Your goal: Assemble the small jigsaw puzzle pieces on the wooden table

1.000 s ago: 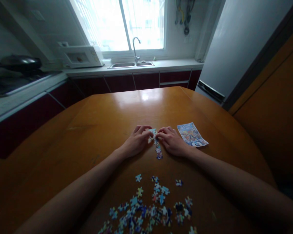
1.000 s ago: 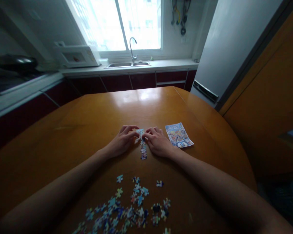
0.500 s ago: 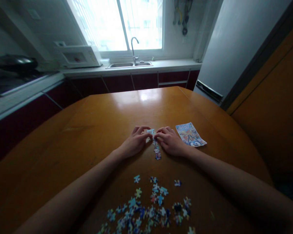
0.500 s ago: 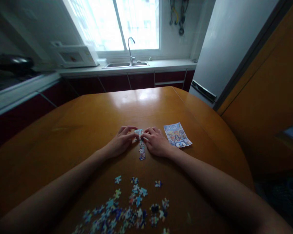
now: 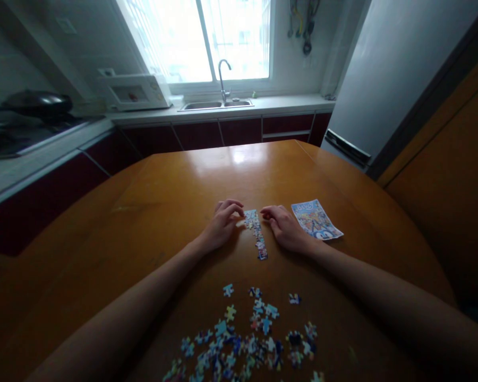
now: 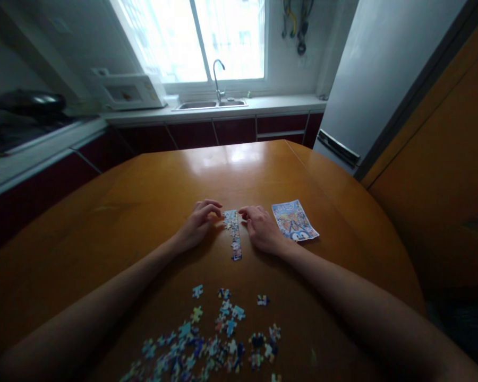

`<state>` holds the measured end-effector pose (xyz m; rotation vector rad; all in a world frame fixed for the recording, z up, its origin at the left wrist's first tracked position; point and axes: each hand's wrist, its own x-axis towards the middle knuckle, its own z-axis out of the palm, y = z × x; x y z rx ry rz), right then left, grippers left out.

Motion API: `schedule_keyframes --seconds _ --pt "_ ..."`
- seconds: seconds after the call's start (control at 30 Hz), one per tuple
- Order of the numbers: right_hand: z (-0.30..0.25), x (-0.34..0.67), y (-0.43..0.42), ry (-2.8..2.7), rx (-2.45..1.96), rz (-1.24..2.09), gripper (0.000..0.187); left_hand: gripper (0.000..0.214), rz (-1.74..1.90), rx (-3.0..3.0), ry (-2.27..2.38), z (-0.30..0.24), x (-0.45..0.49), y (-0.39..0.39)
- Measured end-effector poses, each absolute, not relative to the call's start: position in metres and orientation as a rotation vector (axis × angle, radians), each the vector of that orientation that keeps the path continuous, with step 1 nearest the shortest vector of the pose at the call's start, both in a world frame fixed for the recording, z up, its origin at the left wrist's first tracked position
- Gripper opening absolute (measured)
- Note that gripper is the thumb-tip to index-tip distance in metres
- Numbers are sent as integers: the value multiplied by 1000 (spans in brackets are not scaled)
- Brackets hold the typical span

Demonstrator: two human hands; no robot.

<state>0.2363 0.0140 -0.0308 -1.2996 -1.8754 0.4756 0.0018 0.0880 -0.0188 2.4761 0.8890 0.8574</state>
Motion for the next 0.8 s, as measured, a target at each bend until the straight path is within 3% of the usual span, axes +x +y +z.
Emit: schedule_keyframes --seconds 0.8 --pt "-26 237 12 -2022 -1313 374 29 37 788 2600 814 -18 3 81"
